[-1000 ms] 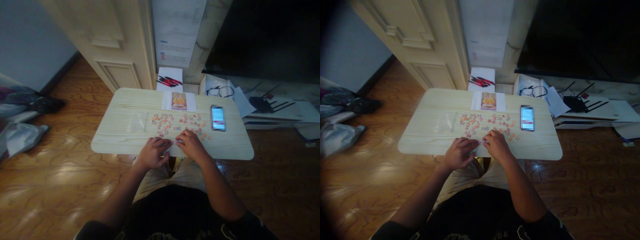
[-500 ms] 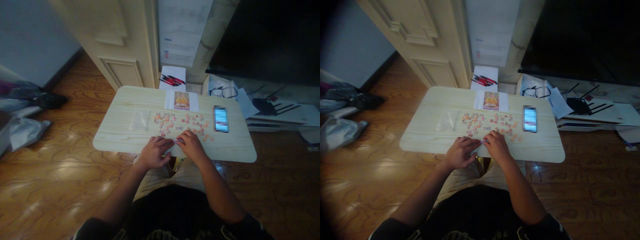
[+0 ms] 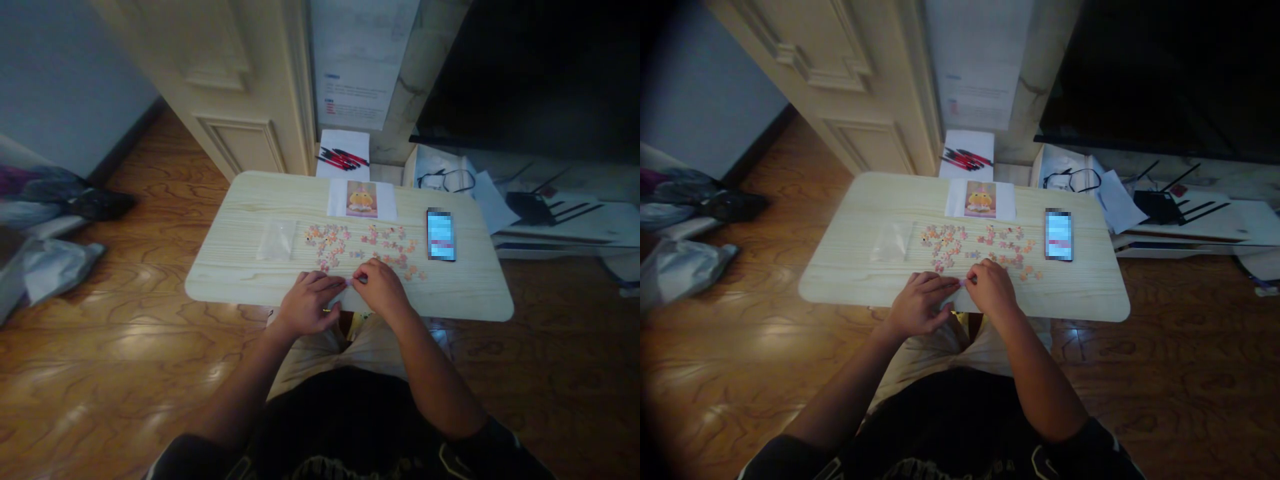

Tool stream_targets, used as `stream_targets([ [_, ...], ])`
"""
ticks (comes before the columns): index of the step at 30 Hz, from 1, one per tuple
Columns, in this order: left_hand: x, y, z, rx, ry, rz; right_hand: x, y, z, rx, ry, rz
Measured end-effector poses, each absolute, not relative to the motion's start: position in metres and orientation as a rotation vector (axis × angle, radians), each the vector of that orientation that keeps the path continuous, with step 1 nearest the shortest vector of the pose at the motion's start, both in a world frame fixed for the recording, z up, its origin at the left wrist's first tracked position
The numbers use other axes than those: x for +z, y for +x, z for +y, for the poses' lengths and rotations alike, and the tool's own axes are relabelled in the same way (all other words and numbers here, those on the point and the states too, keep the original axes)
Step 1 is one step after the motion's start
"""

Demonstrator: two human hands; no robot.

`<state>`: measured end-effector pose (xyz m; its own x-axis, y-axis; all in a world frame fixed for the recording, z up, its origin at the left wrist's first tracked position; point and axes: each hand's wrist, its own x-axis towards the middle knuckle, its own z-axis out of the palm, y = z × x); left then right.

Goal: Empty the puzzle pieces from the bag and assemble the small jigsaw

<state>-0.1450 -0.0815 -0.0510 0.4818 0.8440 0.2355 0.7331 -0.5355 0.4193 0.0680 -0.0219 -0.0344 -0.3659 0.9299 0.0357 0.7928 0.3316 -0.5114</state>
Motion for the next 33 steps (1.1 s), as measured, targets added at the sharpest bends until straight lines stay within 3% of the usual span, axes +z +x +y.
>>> stream_targets([
  [11,-0.046,-0.153,-0.075,0.738,2.438,1.315,-0.021,0.118,-0.016,0.607,-1.559,-2.116],
  [17,-0.046,-0.147,-0.054,0.635,2.564,1.142,-0.031,0.1,-0.023,0.564,-1.525,-2.264],
  [33,-0.049,-0.14,-0.055,0.573,2.571,1.268,-0.033,0.094,-0.017,0.621,-1.413,-2.342],
])
